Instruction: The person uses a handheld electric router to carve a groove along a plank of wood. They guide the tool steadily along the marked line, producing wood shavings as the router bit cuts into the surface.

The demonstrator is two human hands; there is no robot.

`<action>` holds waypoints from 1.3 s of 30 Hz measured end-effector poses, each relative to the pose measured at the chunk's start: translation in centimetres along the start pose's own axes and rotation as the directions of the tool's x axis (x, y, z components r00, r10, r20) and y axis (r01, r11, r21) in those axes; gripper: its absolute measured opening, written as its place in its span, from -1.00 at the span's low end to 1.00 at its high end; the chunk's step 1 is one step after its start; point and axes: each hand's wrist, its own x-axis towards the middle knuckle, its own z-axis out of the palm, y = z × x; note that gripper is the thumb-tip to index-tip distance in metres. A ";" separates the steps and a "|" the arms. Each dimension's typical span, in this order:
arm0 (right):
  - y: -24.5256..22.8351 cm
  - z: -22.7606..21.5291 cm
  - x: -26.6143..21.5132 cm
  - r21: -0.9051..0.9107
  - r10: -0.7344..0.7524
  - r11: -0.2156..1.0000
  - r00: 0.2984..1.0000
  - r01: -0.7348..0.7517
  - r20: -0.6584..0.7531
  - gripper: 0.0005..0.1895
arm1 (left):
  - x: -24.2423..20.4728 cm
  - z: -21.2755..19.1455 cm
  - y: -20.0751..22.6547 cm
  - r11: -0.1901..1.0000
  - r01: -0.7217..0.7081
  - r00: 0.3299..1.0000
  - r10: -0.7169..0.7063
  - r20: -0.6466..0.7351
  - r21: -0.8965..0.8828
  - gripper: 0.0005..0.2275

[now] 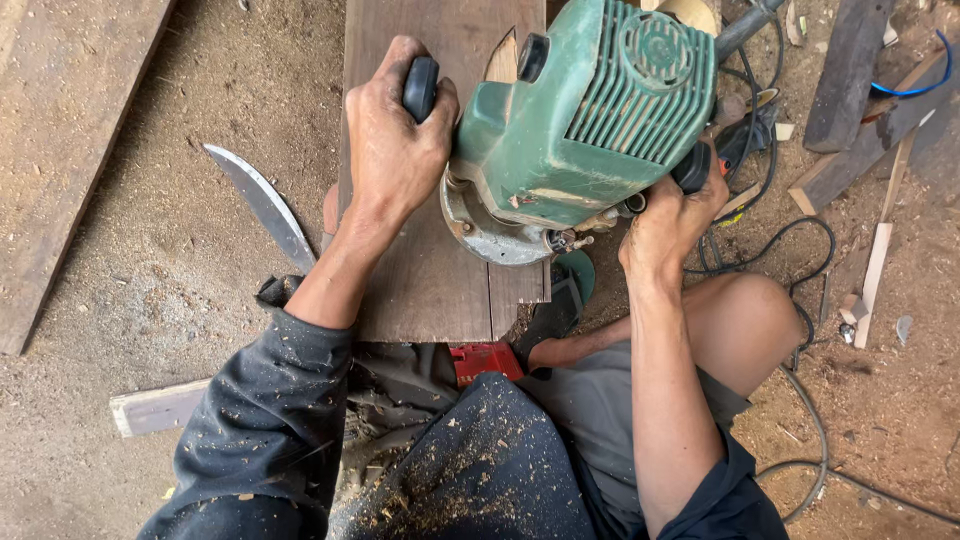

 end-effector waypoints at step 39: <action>3.1 0.3 3.5 -0.002 -0.054 0.999 0.999 0.054 -0.006 -0.95 | 2.7 2.0 -2.0 0.998 -0.039 0.998 0.041 -0.044 0.050 -0.90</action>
